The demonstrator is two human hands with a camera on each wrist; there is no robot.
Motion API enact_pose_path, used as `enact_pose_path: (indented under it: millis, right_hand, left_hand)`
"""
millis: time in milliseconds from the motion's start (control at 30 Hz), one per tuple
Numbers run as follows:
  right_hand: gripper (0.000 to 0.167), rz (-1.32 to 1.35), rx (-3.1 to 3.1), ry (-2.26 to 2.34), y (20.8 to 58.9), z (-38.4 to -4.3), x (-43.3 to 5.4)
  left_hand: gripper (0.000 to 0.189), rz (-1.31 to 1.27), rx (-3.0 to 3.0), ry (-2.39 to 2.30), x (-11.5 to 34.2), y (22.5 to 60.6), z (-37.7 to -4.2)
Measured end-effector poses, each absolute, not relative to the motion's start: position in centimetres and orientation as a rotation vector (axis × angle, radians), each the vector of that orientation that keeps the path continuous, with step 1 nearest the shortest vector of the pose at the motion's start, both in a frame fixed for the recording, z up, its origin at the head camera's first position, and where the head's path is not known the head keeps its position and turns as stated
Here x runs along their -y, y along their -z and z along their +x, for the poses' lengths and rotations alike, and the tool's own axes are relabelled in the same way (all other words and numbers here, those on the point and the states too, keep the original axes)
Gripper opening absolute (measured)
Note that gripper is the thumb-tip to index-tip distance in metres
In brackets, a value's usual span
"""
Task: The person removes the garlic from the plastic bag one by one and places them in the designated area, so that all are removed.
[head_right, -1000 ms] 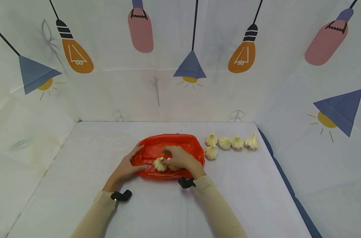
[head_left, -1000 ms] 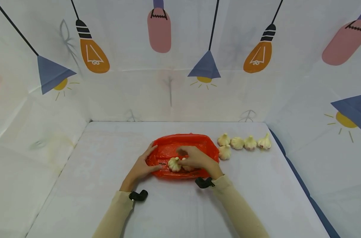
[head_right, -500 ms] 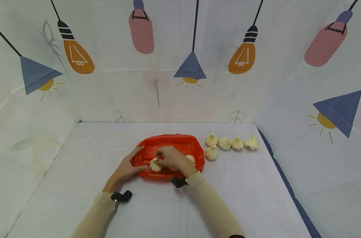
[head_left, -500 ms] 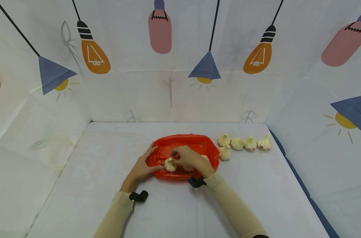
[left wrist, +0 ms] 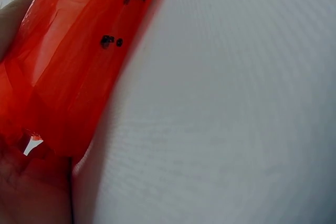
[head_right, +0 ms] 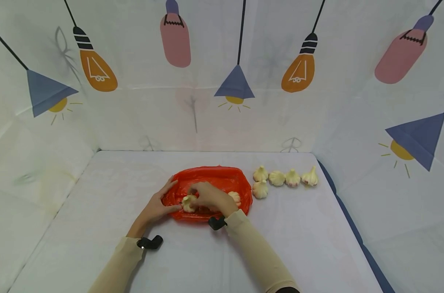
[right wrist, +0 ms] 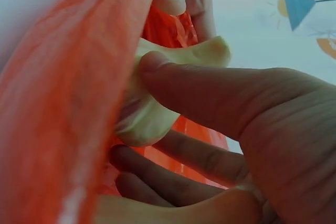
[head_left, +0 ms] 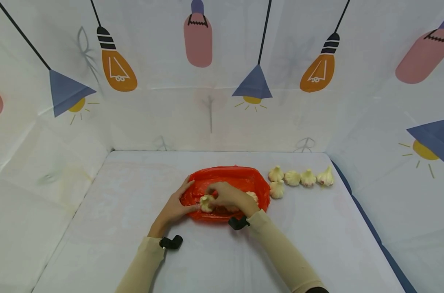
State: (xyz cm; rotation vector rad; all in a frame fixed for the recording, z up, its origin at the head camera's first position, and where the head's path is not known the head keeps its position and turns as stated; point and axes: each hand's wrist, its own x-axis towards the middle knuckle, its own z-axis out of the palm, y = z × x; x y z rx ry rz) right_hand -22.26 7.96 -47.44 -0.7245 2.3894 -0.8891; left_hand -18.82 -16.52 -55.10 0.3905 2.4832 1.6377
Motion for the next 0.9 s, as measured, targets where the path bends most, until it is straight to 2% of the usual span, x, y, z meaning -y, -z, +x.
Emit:
enact_pose_path:
  millis: [900]
  right_hand:
    - [0.030,-0.750,-2.320,0.956,47.60,-22.53,-8.43]
  left_hand:
    - [0.099,0.352,-2.475,-1.627,16.34,54.90,-18.65]
